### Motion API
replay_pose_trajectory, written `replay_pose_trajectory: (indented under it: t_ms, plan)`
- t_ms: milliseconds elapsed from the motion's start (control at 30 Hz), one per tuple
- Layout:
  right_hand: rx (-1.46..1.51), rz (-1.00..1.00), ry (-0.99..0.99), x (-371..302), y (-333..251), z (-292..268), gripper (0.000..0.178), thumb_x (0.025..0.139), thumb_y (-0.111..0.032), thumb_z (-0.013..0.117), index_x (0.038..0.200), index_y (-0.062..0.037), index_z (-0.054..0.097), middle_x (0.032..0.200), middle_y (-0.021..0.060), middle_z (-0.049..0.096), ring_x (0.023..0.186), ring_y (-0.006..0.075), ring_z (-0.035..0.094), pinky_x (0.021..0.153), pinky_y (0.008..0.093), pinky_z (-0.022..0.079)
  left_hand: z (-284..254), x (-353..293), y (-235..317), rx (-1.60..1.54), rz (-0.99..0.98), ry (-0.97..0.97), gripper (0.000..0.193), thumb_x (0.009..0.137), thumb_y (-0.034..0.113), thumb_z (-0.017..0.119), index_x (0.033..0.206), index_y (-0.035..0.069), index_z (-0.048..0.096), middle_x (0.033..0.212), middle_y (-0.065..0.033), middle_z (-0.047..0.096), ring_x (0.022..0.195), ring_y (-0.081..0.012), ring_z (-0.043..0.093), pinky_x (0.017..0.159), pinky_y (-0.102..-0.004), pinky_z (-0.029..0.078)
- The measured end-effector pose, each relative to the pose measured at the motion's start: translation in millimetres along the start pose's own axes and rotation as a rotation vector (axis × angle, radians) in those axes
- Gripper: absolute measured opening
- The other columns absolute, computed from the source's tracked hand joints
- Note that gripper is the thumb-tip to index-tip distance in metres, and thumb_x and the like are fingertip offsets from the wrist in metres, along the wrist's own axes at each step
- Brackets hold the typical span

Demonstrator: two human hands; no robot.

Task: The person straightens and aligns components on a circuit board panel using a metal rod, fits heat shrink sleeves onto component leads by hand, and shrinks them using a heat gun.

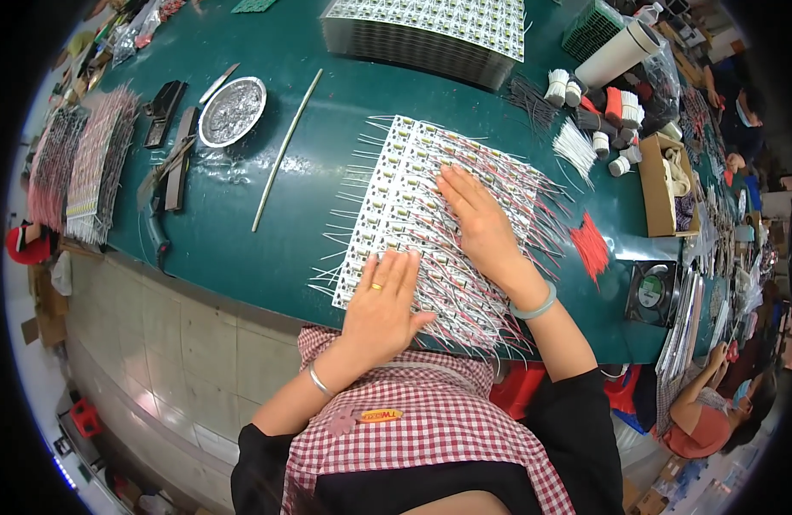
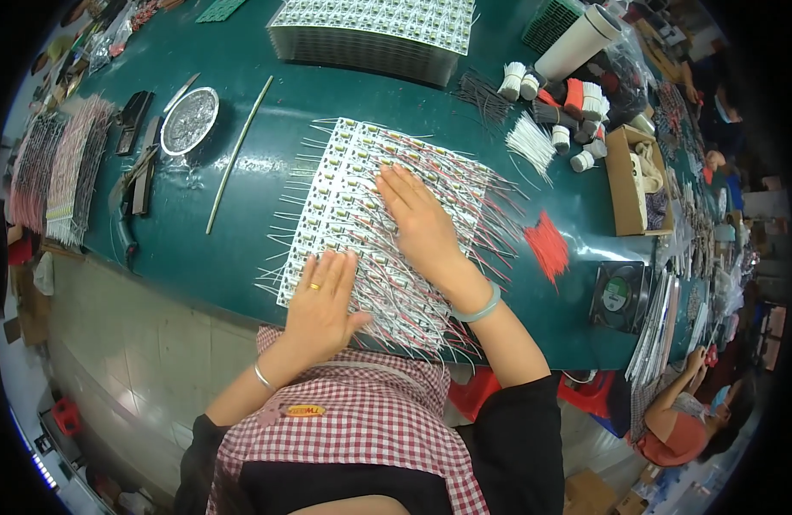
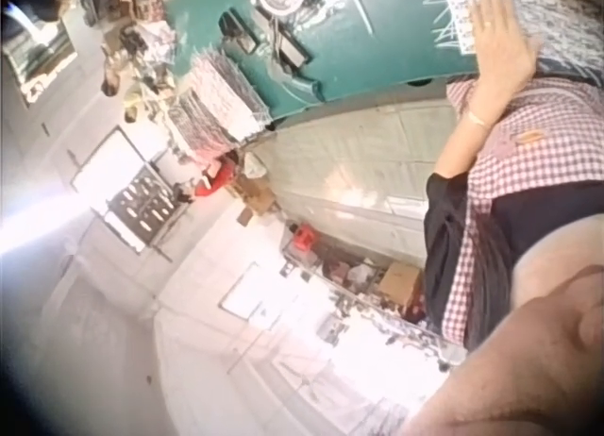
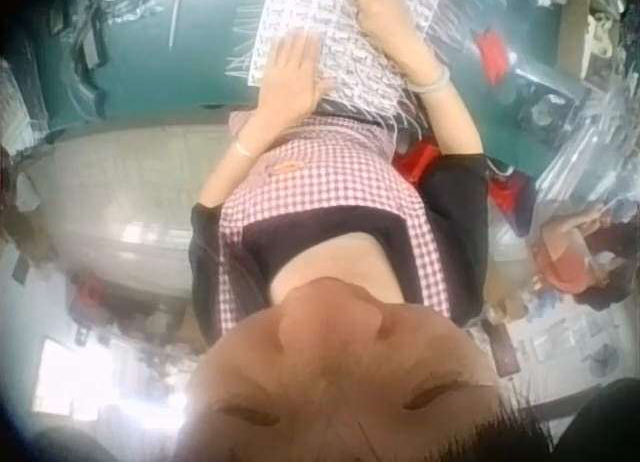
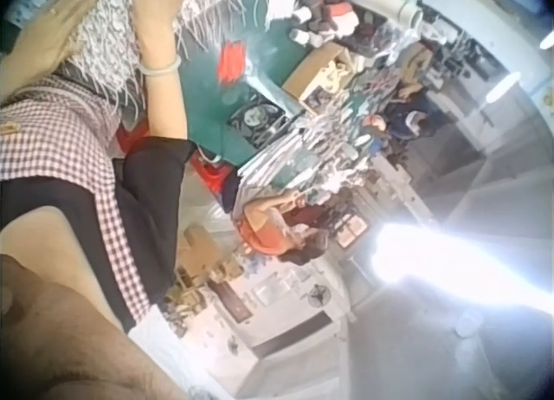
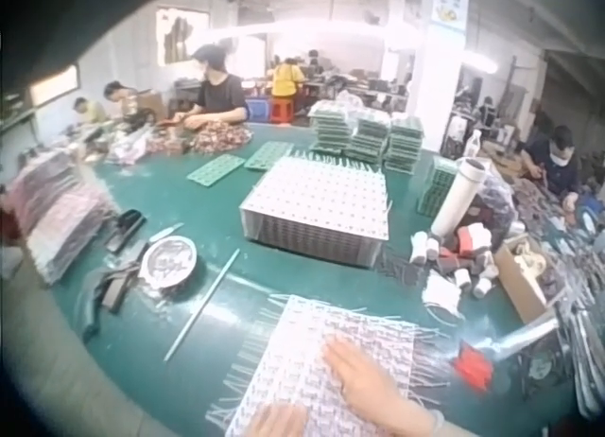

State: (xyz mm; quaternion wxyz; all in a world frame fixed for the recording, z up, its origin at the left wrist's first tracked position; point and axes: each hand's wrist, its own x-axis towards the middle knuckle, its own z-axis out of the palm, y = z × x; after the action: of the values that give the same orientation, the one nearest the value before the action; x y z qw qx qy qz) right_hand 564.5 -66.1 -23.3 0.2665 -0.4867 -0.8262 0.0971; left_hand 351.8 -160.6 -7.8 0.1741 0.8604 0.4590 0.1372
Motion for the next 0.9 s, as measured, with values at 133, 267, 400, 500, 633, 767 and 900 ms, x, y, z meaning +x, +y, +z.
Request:
replay_pose_trajectory:
  t_ms: [133,267,400,500,633,767,900]
  plan:
    - [-0.005,0.025,-0.032,-7.3,-1.6,-8.0,0.046,0.086,0.008,0.055,0.131,0.0006,0.059,0.142,0.016,0.054,0.136,0.0327,0.048,0.114,0.0414,0.039,18.8,-19.6,24.2,-0.029,0.2,-0.028,0.081,0.092,0.054,0.052,0.146,-0.006,0.04,0.142,-0.0214,0.05,0.135,-0.0368,0.044,0.115,-0.0559,0.028]
    - [0.075,0.028,0.007,-14.8,2.3,-27.5,0.045,0.083,0.01,0.057,0.127,0.0004,0.062,0.136,0.0176,0.058,0.13,0.034,0.053,0.109,0.0413,0.043,5.5,-27.2,20.8,-0.14,0.332,0.039,0.077,0.089,0.053,0.061,0.139,-0.005,0.051,0.133,-0.0196,0.057,0.128,-0.0378,0.052,0.112,-0.0555,0.034]
    - [0.074,0.12,0.296,-22.8,38.0,-66.1,0.037,0.079,0.011,0.063,0.115,0.0004,0.065,0.114,0.0163,0.064,0.106,0.0352,0.06,0.093,0.0411,0.049,-32.1,-33.5,-16.3,-0.182,0.085,0.49,0.043,0.082,-0.004,0.061,0.125,-0.007,0.06,0.12,-0.0211,0.066,0.118,-0.0425,0.059,0.105,-0.05,0.044]
    - [-0.197,0.316,0.349,-41.9,85.2,-94.5,0.04,0.077,0.01,0.068,0.116,-0.002,0.066,0.112,0.0142,0.064,0.106,0.0338,0.06,0.091,0.0394,0.049,-57.8,-31.1,-81.3,-0.098,-0.385,0.658,0.036,0.094,-0.002,0.056,0.13,-0.004,0.059,0.134,-0.0177,0.06,0.127,-0.0328,0.054,0.101,-0.0397,0.046]
    - [-0.334,0.424,0.292,-61.7,105.9,-118.2,0.042,0.074,0.007,0.072,0.114,-0.0042,0.067,0.107,0.0133,0.063,0.102,0.033,0.059,0.089,0.0392,0.049,-86.2,-65.1,-208.0,0.101,-0.665,0.792,0.046,0.093,0.0,0.057,0.138,0.0,0.053,0.14,-0.0159,0.056,0.126,-0.0273,0.054,0.1,-0.0361,0.045]
    - [-0.252,0.568,0.249,-96.4,96.8,-149.7,0.034,0.076,0.003,0.074,0.109,-0.003,0.07,0.105,0.0148,0.065,0.1,0.0342,0.06,0.087,0.0407,0.05,-104.3,-118.9,-310.1,0.425,-0.933,0.685,0.049,0.091,0.016,0.063,0.136,-0.002,0.054,0.136,-0.0242,0.057,0.124,-0.0399,0.055,0.104,-0.0439,0.043]
    - [-0.168,0.691,0.164,-121.0,92.1,-153.1,0.026,0.08,-0.002,0.073,0.106,0.0002,0.071,0.101,0.0188,0.068,0.098,0.0373,0.062,0.088,0.0429,0.05,-117.9,-106.5,-340.2,0.507,-1.151,0.402,0.059,0.096,0.042,0.055,0.14,0.003,0.052,0.138,-0.0198,0.058,0.123,-0.0394,0.056,0.103,-0.0443,0.044]
